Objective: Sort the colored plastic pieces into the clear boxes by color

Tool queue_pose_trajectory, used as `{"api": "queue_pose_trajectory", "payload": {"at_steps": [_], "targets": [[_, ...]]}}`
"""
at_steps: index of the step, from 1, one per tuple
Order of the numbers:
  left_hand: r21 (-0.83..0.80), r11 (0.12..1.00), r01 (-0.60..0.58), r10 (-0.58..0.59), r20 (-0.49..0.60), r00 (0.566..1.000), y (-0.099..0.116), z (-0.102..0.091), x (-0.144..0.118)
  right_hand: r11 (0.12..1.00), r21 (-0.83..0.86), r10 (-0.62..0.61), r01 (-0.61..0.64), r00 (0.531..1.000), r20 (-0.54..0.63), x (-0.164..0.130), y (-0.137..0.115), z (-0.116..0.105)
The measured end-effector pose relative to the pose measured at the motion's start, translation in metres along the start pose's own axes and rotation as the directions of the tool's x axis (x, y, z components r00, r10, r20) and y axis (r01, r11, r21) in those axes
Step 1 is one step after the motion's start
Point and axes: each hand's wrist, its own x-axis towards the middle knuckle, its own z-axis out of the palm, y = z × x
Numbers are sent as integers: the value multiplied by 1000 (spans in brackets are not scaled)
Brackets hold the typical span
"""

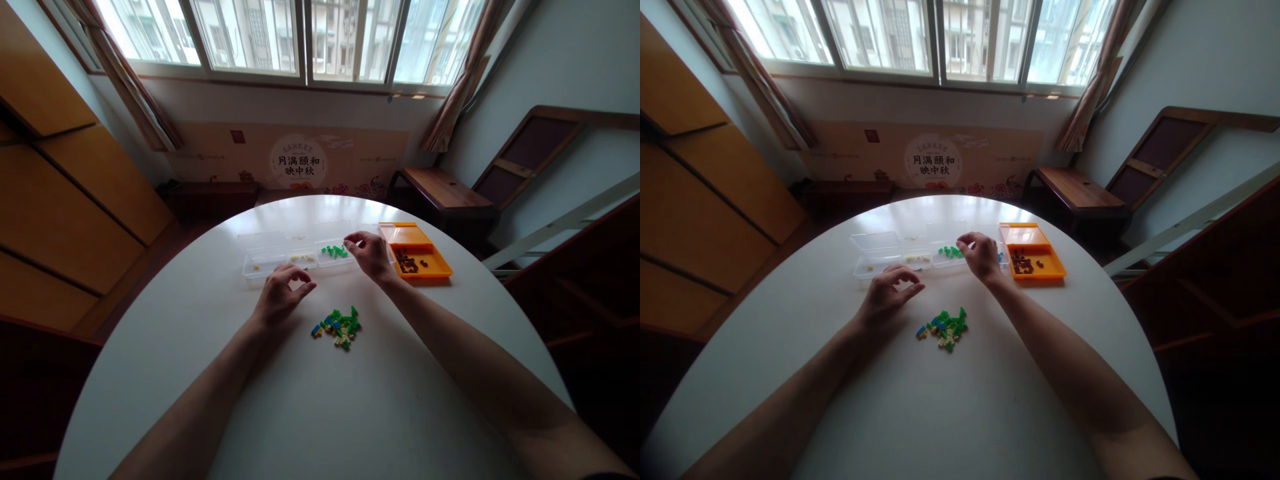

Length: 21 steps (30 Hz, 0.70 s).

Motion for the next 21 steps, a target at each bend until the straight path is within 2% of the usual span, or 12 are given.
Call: {"api": "queue_pose_trajectory", "payload": {"at_steps": [5, 11, 16, 21], "targets": [[11, 1000, 23, -23, 6, 1000, 0, 0, 1, 999, 44, -20, 19, 999, 39, -29, 7, -14], [-2, 1000, -12, 12, 95, 995, 7, 1, -1, 991, 112, -97, 76, 976, 195, -59, 14, -24], [61, 992, -111, 101, 147, 984, 15, 1, -3, 989, 82, -134, 120, 972, 195, -65, 10, -22], [47, 995, -86, 72, 244, 967, 20, -1, -3, 985, 51, -174, 167, 966, 189, -69, 8, -22]]}}
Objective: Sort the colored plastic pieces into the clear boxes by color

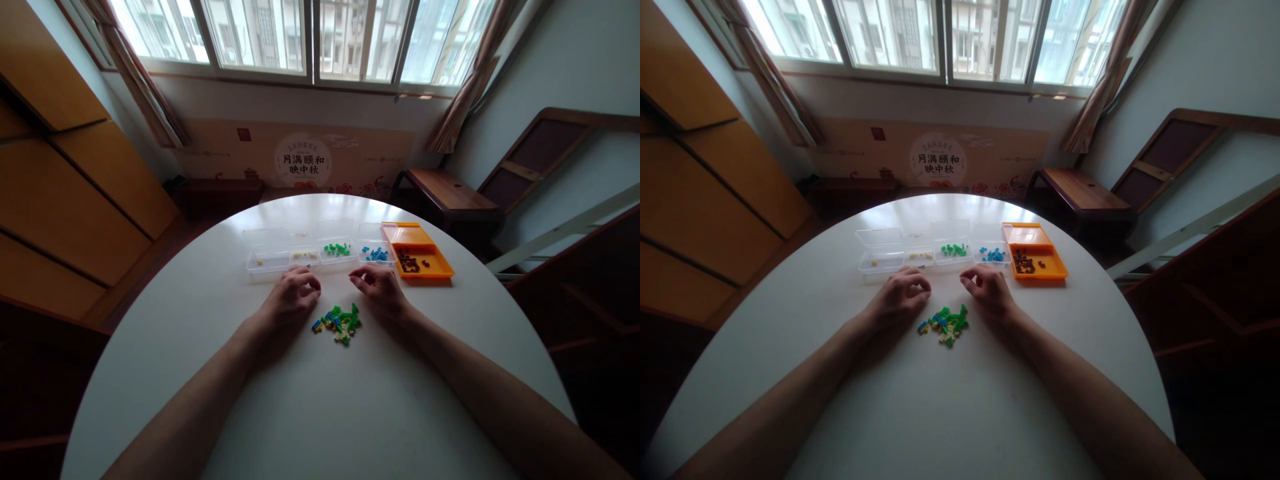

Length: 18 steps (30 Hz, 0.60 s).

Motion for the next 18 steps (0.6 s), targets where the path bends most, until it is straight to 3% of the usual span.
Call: {"api": "queue_pose_trajectory", "payload": {"at_steps": [3, 8, 18], "targets": [[-59, 998, -7, 14, 129, 991, 4, -4, 0, 1000, -7, -7, 7, 1000, -3, -1, -1, -1], [-81, 997, -12, 39, 339, 940, 11, -9, -3, 1000, -3, 18, -18, 1000, 1, -1, -2, -1], [-53, 998, -33, 49, 333, 942, 11, -7, -2, 1000, -11, 2, -2, 1000, 2, 0, -1, 0]]}}
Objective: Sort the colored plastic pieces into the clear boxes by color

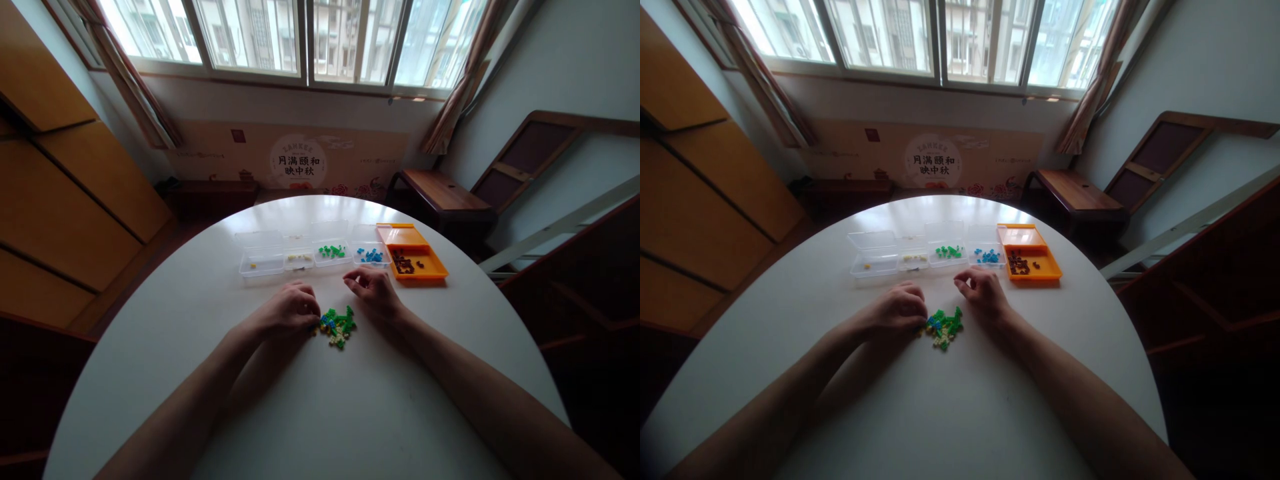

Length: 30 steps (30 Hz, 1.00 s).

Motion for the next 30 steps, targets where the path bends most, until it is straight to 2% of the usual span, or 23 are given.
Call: {"api": "queue_pose_trajectory", "payload": {"at_steps": [4, 8, 12, 14, 17, 21, 25, 30], "targets": [[19, 999, -49, 49, -1, 999, 0, -1, 1, 1000, -9, -7, 7, 1000, 2, 0, 0, 0], [-85, 995, -41, 36, -61, 997, -6, 0, 1, 998, -41, -48, 47, 999, -8, -2, -2, -1], [-244, 970, -19, -28, -186, 982, -13, 3, 2, 961, -82, -262, 264, 965, 35, -7, -13, 1], [-268, 963, -11, -52, -230, 972, -14, 4, 2, 921, -87, -376, 381, 924, 66, -9, -21, 3], [-265, 964, -11, -63, -269, 961, -13, 5, 3, 878, -104, -457, 468, 883, 109, -11, -30, 7], [-278, 960, -4, -76, -274, 959, -11, 7, 3, 855, -121, -491, 505, 862, 127, -12, -34, 10], [-275, 961, -9, -79, -306, 949, -10, 9, 3, 867, -134, -468, 480, 877, 115, -11, -35, 11], [-205, 979, 2, -97, -454, 886, -6, 11, 0, 903, -158, -383, 399, 916, 121, -7, -28, 9]]}}
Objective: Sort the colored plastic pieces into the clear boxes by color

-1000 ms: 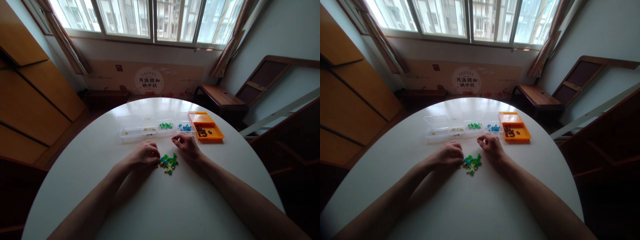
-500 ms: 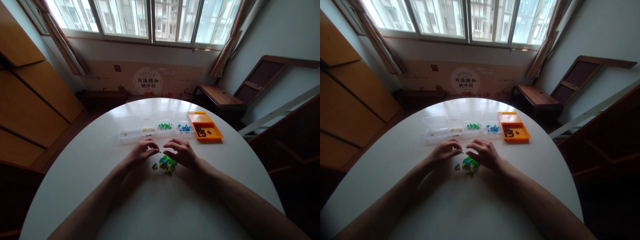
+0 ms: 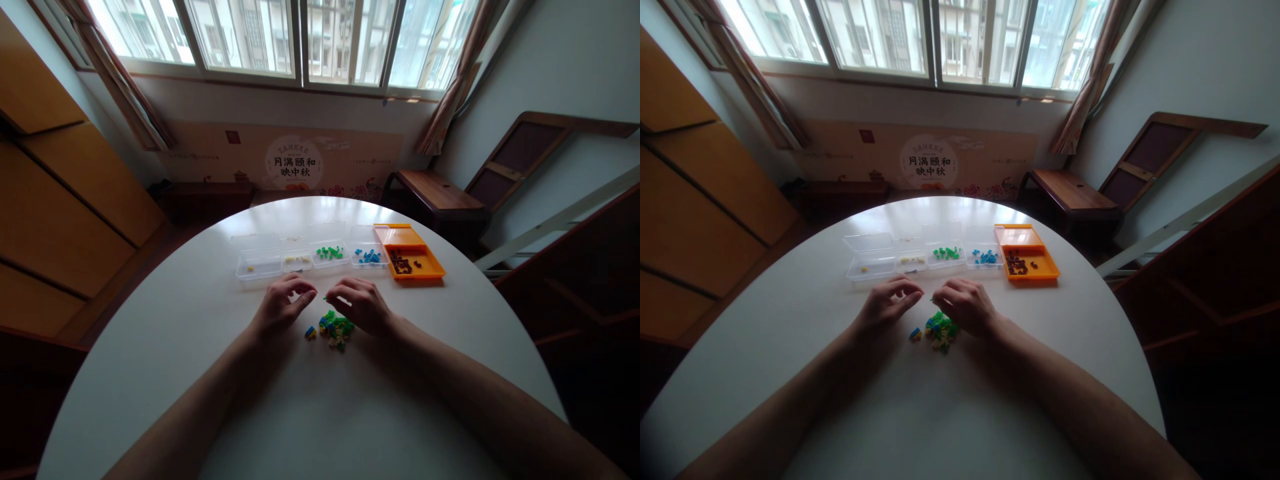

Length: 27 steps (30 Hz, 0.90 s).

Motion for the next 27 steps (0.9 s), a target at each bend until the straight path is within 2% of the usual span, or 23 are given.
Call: {"api": "queue_pose_trajectory", "payload": {"at_steps": [2, 6, 11, 17, 19, 22, 27], "targets": [[10, 1000, -16, 16, -18, 1000, 0, 0, -1, 999, -25, 35, -35, 999, -1, 2, 7, -2], [21, 999, -36, 36, 13, 999, 0, -3, -3, 989, -40, 139, -140, 990, -29, 16, 25, -7], [32, 998, -50, 50, 25, 998, -1, -8, -5, 947, -26, 314, -321, 939, -140, 45, 45, -8], [31, 999, -41, 42, -15, 999, -1, -10, -7, 926, 14, 373, -376, 910, -180, 59, 55, -2], [8, 999, -42, 42, 33, 999, -1, -13, -7, 928, 22, 370, -372, 914, -169, 54, 54, 1], [-7, 998, -60, 61, 179, 982, 1, -19, -7, 940, 32, 341, -340, 930, -135, 42, 50, 3], [133, 988, -83, 15, 449, 893, 13, -28, -7, 957, 39, 291, -289, 952, -95, 22, 41, 3]]}}
